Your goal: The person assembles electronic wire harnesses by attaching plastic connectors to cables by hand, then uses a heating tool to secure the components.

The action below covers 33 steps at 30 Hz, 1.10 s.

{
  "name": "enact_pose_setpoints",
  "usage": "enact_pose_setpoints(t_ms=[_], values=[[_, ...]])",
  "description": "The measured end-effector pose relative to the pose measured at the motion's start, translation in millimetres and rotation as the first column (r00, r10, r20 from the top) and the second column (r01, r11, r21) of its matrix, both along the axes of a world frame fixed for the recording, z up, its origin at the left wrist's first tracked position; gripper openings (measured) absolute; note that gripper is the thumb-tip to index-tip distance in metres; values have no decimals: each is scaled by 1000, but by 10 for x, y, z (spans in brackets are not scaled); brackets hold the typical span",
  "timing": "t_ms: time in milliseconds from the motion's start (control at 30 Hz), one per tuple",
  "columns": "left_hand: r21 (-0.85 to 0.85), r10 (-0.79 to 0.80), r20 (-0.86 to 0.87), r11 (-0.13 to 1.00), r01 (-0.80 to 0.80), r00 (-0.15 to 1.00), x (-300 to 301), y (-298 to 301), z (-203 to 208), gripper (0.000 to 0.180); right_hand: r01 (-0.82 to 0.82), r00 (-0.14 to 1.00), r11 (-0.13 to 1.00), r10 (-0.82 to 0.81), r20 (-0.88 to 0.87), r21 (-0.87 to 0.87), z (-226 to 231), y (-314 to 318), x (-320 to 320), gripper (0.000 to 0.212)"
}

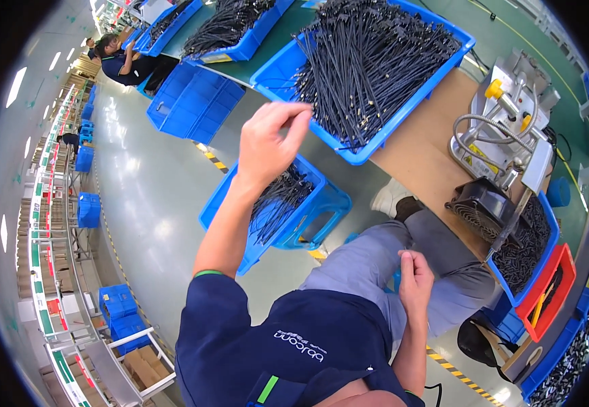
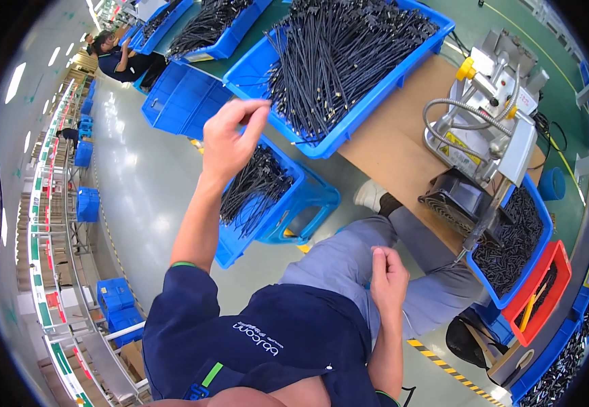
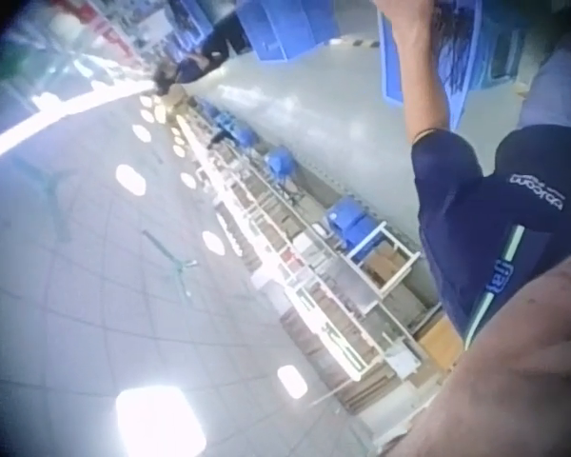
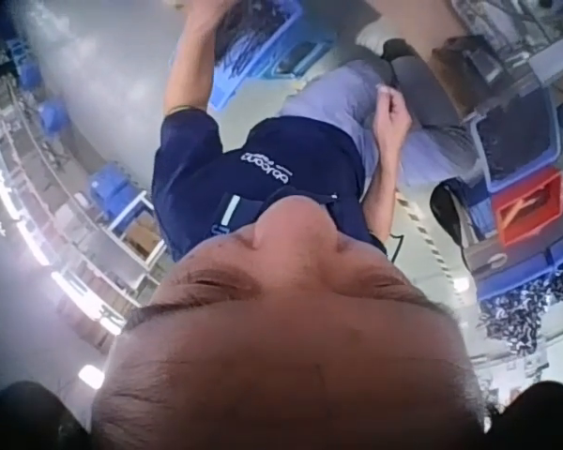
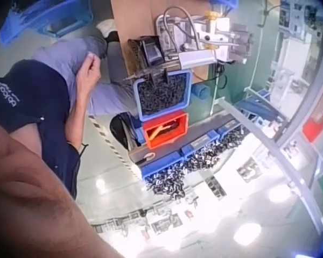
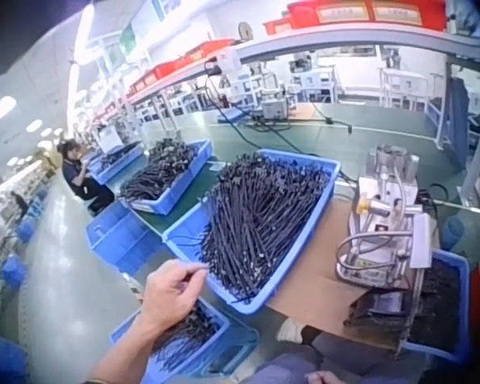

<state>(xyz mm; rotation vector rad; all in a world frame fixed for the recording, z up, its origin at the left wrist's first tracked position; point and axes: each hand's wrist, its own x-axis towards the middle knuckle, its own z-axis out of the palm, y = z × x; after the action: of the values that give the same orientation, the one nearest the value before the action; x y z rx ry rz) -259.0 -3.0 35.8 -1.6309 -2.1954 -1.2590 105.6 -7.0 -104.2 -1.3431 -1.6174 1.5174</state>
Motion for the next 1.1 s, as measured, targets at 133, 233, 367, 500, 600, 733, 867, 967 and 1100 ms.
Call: enact_pose_setpoints(t_ms=[133, 233, 367, 500, 600, 733, 867, 967, 1100], values=[[-119, -109, -236, 989, 83, 966, -212, 793, 199, 19, 43, 999, 998, -42, -11, 40, 12, -50, 82, 24], [-190, -33, -240, 982, -13, 970, -397, 1297, 173, 24, 65, 998, 998, -65, 19, -22, -22, -63, 222, 24], [-280, 144, -232, 937, -208, 962, -704, 1718, 170, 28, 124, 992, 991, -124, -1, -56, -124, -117, 403, 24], [-358, 200, -230, 893, -274, 952, -918, 1963, 144, 32, 149, 989, 986, -149, 5, -70, -260, -139, 518, 25], [-401, 193, -258, 870, -287, 946, -783, 2120, 119, 36, 151, 988, 986, -150, 23, -76, -216, -84, 536, 25], [-415, 243, -256, 847, -333, 936, -676, 2375, 121, 39, 157, 987, 985, -156, 31, -67, -165, -39, 519, 26], [-408, 321, -236, 824, -393, 917, -912, 2505, 8, 35, 148, 989, 989, -148, -6, -19, -190, -67, 497, 26], [-381, 296, -50, 877, -292, 954, -906, 2493, 33, 34, 162, 987, 986, -162, -9, -39, -207, -101, 525, 26], [-367, 284, -18, 890, -271, 959, -877, 2408, 151, 34, 166, 986, 986, -167, -19, -32, -243, -157, 537, 26]])
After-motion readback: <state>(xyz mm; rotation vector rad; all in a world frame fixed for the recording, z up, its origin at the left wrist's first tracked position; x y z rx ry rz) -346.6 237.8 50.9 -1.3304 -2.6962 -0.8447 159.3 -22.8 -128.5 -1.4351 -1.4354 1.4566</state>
